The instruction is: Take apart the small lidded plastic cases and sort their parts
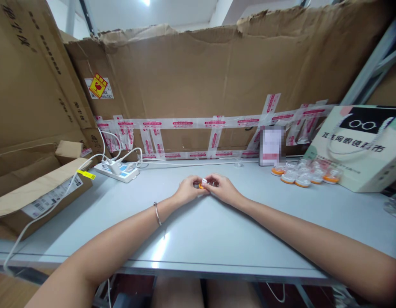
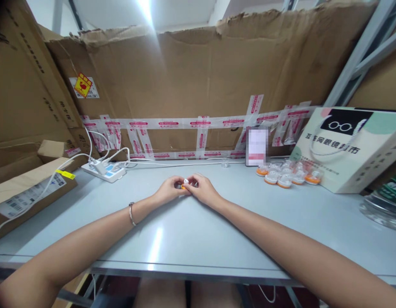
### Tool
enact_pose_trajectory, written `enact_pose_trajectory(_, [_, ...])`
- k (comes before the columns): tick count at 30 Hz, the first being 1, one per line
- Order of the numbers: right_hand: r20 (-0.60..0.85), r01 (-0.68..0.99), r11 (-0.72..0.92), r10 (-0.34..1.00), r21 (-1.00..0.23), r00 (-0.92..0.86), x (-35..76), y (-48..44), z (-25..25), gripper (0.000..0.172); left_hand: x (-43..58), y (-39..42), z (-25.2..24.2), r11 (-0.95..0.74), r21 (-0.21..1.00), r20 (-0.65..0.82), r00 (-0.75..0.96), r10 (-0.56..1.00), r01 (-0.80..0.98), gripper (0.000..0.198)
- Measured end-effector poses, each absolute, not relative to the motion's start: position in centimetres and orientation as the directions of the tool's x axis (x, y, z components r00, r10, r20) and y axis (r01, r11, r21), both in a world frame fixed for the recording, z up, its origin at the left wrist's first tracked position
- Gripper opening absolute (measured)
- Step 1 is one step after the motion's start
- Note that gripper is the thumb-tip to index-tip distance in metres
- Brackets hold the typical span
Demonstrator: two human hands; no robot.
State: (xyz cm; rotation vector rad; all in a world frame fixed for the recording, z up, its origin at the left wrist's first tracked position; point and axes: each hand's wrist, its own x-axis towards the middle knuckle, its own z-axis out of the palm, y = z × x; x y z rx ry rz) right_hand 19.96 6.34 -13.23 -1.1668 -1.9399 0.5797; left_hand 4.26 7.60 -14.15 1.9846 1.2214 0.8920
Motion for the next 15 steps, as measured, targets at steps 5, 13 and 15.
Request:
enact_pose_trajectory(5, [0.444,0.528,0.539,0.841,-0.656,-0.308,19.80,6.09,-13.30,0.013,4.50,7.46,-13.97,-0.337,0.782,0.177,0.330,0.927,0.525,0.031])
enact_pose_trajectory(13, [0.479,0.553,0.556,0.827,-0.621,-0.294,19.80,6.17,-13.78,0.014,4.99,7.06,-13.51,-0.313,0.735,0.150,0.306,0.940,0.602,0.034])
enact_pose_trajectory(15, [0.457,0.536,0.523,0.849,-0.662,-0.264,19.86,6.21,-13.79,0.014,5.12,6.94,-13.44,-0.304,0.733,0.144,0.298,0.944,0.609,0.034])
